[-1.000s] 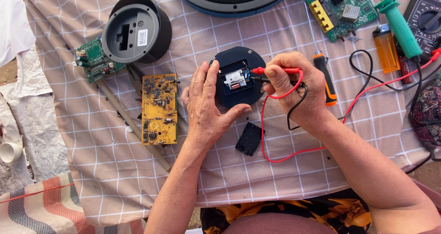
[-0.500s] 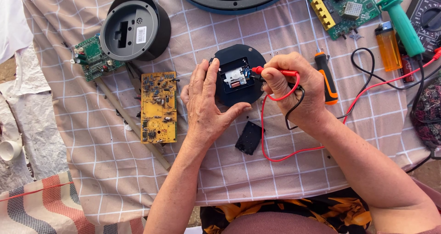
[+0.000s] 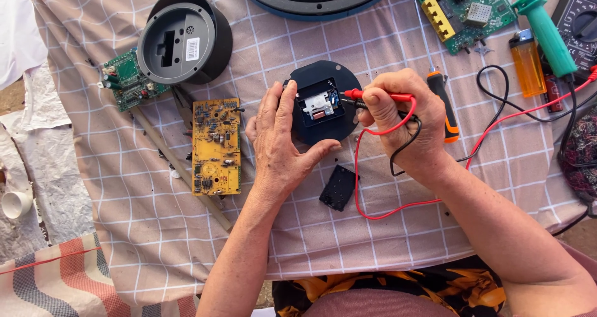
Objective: Testing electronic components on a circuit board using a multimeter
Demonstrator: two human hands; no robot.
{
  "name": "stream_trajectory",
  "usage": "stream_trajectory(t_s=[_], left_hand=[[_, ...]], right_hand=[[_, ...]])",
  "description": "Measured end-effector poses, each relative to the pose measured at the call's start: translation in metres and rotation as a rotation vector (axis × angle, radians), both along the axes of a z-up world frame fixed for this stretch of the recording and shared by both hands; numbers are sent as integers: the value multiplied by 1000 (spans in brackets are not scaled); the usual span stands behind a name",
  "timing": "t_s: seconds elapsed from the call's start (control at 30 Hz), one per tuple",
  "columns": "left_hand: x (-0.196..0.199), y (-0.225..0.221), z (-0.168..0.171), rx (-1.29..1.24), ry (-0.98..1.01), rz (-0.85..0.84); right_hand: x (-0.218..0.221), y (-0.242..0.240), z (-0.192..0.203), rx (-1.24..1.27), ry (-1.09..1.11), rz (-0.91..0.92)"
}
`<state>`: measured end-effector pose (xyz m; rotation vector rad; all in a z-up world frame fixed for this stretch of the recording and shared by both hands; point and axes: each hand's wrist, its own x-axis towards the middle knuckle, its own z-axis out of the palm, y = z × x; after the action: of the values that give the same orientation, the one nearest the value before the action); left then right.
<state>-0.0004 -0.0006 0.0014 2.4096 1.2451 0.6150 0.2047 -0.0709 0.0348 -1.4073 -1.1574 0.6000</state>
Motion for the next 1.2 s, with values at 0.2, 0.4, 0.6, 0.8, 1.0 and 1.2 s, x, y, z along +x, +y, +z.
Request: stream_trajectory(t_s=[0.2,0.4,0.6,0.8,1.0,1.2], left_hand=[[0,1,-1,-9,10,5],[0,1,-3,-3,1,1],[0,0,-2,8,-2,-2],[0,0,-2,1,-2,-4],[0,2,-6,27,-70,23],[2,2,-8,56,-114,43]], right_hand=[[0,0,0,-26,12,12],[1,1,2,-30,-48,12],[1,1,1,33,-119,39],[0,2,0,20,-130,18],[0,3,0,-53,61,22],[-1,4,-4,-107,119,-14]])
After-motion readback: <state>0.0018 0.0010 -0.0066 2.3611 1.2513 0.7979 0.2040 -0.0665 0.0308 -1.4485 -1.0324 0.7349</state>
